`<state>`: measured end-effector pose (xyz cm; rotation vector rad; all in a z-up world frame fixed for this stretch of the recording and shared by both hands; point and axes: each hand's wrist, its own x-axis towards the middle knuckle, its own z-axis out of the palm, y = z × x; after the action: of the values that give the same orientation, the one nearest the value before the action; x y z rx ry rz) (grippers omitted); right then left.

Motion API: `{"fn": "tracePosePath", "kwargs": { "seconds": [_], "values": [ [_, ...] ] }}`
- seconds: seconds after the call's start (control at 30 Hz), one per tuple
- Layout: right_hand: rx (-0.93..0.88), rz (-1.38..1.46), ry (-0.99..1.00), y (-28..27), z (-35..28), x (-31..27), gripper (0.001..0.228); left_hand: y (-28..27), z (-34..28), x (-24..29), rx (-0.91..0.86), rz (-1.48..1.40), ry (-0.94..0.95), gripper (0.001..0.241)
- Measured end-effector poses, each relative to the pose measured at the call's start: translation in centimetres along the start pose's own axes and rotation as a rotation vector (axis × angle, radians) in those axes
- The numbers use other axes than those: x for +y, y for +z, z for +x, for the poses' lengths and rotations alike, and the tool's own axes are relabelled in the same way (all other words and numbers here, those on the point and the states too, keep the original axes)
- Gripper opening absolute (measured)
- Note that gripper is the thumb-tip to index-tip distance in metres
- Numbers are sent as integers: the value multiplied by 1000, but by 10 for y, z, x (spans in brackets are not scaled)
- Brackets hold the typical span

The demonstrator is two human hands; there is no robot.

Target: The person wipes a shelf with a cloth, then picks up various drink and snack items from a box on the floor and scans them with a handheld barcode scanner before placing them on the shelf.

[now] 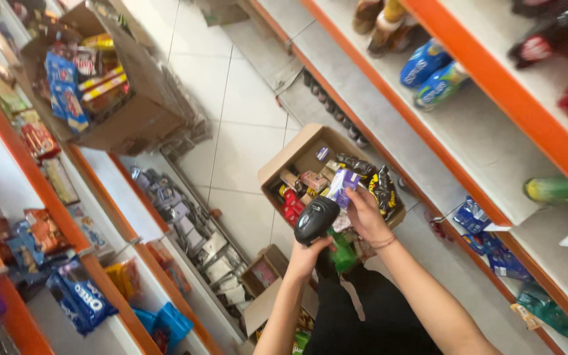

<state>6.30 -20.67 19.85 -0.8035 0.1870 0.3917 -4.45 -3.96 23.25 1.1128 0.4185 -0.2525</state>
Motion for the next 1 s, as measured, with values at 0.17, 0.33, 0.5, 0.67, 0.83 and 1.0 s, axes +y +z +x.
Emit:
{"fn": "tracePosePath", "kwargs": {
  "seconds": [0.17, 0.33, 0.5, 0.67, 0.83, 1.0],
  "values": [
    [95, 75, -118, 45, -67, -81, 44, 58, -26, 47, -267, 99, 136, 43],
    [179, -3, -300, 48, -118, -124, 54, 113, -55, 88, -472, 298, 204, 39],
    [350, -175, -456, 31, -171, -156, 51, 147, -88, 116, -564, 537, 283, 29],
    [343, -5, -532, 22, -231, -192, 58, 190, -109, 119, -614, 745, 370, 18],
    [363, -11, -618, 13, -290, -220, 58, 232, -142, 111, -722, 742, 421, 21],
    [398, -14, -665, -11, -340, -235, 63, 268, -175, 91, -783, 779, 439, 20]
  ]
}}
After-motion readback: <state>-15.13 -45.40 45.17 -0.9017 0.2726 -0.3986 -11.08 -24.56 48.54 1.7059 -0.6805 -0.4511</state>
